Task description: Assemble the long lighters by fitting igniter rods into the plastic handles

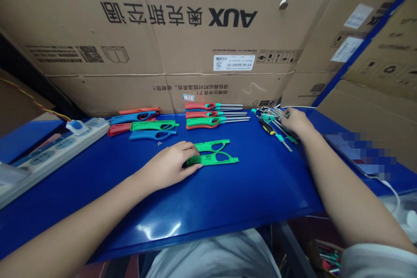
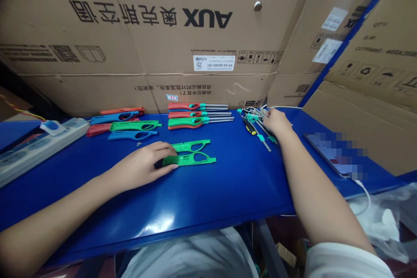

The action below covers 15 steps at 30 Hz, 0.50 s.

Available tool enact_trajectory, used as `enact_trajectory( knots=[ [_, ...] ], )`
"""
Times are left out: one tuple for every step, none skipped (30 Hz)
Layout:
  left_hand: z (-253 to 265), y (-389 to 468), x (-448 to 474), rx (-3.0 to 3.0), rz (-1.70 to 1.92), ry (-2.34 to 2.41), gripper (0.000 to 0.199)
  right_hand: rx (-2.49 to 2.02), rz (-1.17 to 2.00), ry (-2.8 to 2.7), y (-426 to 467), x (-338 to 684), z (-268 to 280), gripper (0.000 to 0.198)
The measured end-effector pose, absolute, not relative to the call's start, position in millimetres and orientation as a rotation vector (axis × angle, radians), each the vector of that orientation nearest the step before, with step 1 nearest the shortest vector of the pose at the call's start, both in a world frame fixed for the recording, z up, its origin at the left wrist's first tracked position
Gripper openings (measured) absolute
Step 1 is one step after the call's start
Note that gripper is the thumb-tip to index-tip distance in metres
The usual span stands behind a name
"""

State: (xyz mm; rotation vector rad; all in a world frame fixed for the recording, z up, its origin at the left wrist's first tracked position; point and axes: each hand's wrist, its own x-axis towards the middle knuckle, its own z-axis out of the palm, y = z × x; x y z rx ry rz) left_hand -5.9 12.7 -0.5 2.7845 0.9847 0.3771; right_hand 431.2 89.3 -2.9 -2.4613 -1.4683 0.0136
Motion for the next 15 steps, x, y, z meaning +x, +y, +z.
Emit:
enact_trajectory(
  knots=[
    [-0.3, 12.5, -5.8, 2.786, 0.375, 0.986, 0.024, -2.439, -0.005, -1.47, 88.8, 430.2, -2.7, 0.023],
    [0.1, 12.3, -5.7, 2.786, 0.376, 0.987, 0.024, -2.404, -0.026, -1.47, 88.0, 429.2, -1.9, 0.024],
    [0.5, 12.1, -5.8, 2.786, 0.379, 0.985, 0.024, -2.354, -0.045, -1.468, 87.2, 428.1, -0.7, 0.025],
    [1.0, 12.1, -6.0, 2.783, 0.383, 0.982, 0.023, -2.292, -0.06, -1.463, 86.4, 426.9, 0.9, 0.025],
    [1.5, 12.3, -6.3, 2.779, 0.387, 0.979, 0.023, -2.224, -0.068, -1.455, 85.7, 425.5, 2.7, 0.024],
    [2.1, 12.7, -6.9, 2.775, 0.386, 0.977, 0.023, -2.153, -0.068, -1.444, 85.0, 423.8, 4.8, 0.023],
    [2.7, 13.3, -7.7, 2.771, 0.382, 0.975, 0.023, -2.089, -0.055, -1.432, 84.3, 421.7, 7.1, 0.021],
    [3.4, 14.0, -8.6, 2.767, 0.375, 0.973, 0.023, -2.036, -0.031, -1.424, 83.4, 419.1, 9.5, 0.02],
    [4.2, 14.9, -9.7, 2.761, 0.364, 0.973, 0.023, -1.986, 0.0, -1.422, 82.3, 416.0, 12.0, 0.018],
    [5.1, 15.8, -10.9, 2.755, 0.35, 0.976, 0.024, -1.935, 0.044, -1.427, 80.7, 412.4, 14.7, 0.017],
    [6.3, 16.7, -12.3, 2.748, 0.333, 0.98, 0.024, -1.881, 0.101, -1.44, 78.6, 408.2, 17.4, 0.017],
    [7.6, 17.6, -13.7, 2.741, 0.314, 0.985, 0.025, -1.824, 0.175, -1.465, 76.0, 403.6, 20.2, 0.019],
    [9.2, 18.5, -15.3, 2.733, 0.297, 0.992, 0.025, -1.762, 0.264, -1.497, 72.8, 398.5, 22.9, 0.023],
    [10.8, 19.4, -16.8, 2.726, 0.281, 0.999, 0.025, -1.702, 0.366, -1.537, 69.2, 393.0, 25.5, 0.028],
    [12.2, 20.2, -18.2, 2.719, 0.267, 1.003, 0.024, -1.644, 0.483, -1.588, 65.4, 387.3, 27.8, 0.034]
  ],
)
